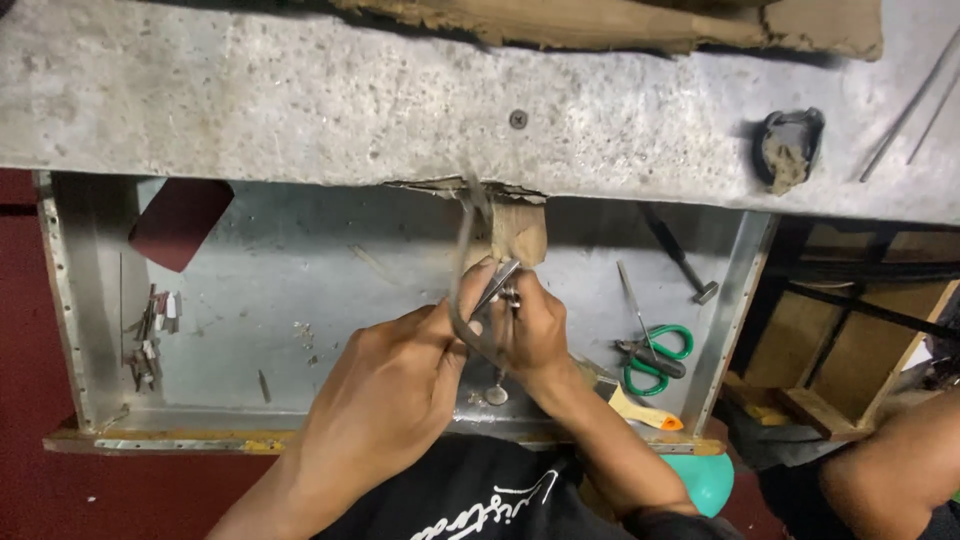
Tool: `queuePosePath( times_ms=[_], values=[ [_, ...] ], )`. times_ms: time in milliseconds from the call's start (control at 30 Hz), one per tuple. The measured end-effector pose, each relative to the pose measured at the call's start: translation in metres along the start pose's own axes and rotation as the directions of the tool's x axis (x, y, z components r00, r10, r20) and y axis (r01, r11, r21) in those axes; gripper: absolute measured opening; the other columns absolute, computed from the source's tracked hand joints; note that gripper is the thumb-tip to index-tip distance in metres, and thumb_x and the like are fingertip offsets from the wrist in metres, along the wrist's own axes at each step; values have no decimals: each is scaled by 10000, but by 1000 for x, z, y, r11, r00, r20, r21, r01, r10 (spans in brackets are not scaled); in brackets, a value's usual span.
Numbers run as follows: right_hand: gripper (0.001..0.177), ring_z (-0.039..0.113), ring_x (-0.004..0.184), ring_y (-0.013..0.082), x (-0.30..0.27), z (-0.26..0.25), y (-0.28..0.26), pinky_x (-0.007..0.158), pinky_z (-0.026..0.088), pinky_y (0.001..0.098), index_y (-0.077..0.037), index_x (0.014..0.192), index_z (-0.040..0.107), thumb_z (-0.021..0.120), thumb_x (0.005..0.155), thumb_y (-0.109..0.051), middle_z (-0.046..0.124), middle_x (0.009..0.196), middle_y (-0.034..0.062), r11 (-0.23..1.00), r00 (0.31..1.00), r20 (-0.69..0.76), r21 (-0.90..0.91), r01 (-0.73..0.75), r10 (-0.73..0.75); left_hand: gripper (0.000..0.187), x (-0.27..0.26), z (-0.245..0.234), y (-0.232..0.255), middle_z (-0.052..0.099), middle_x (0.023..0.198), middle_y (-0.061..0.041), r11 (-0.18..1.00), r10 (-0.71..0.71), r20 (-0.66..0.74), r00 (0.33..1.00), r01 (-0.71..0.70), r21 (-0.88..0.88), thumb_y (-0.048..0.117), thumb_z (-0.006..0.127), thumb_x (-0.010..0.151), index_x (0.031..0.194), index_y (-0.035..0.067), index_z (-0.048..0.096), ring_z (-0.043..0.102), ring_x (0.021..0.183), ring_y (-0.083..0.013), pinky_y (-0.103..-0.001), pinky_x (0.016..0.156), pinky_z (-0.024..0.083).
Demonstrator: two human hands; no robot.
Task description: Using a jeweler's saw to cut a small piece of metal on a workbench with a bench pin.
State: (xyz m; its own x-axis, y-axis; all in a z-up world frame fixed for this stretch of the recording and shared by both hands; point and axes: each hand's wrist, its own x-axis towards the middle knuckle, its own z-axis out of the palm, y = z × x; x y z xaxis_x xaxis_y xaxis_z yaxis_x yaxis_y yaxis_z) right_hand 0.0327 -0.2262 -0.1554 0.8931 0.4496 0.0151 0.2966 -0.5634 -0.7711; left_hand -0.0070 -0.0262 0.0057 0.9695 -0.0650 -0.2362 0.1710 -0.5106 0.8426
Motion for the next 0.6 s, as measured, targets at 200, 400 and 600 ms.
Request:
queuePosePath(
  times_ms=[200, 400, 600],
  values=[
    [80, 537, 509, 214, 10, 12, 8, 412, 414, 380, 22, 930, 531, 584, 982, -8, 567, 649, 95, 987, 981, -110, -3, 158, -158, 620, -2, -1, 1, 715, 808, -66, 999, -42, -14, 999, 42, -17, 60, 560, 937, 1545, 126, 460, 655, 571, -297, -419, 537, 533],
    [384, 723, 926, 187, 29, -35, -17, 805, 552, 340, -111, 1044, 672, 414, 1047, -396, 750, 999, 59, 986, 954, 301, 155, -58, 9, 579, -7, -1, -2, 732, 885, -39, 998, -57, -21, 998, 57, -20, 146, 527, 1015, 1582, 195, 417, 704, 704, -259, -396, 598, 527],
    [413, 301, 611, 40, 31, -28, 11, 531, 233, 284, -168, 639, 388, 606, 990, -161, 349, 621, -89, 924, 946, 321, 370, -97, -30, 553, -13, 1, -10, 700, 909, -68, 999, -15, -64, 998, 12, -46, 127, 496, 1030, 1577, 181, 425, 652, 665, -272, -394, 581, 509]
  ],
)
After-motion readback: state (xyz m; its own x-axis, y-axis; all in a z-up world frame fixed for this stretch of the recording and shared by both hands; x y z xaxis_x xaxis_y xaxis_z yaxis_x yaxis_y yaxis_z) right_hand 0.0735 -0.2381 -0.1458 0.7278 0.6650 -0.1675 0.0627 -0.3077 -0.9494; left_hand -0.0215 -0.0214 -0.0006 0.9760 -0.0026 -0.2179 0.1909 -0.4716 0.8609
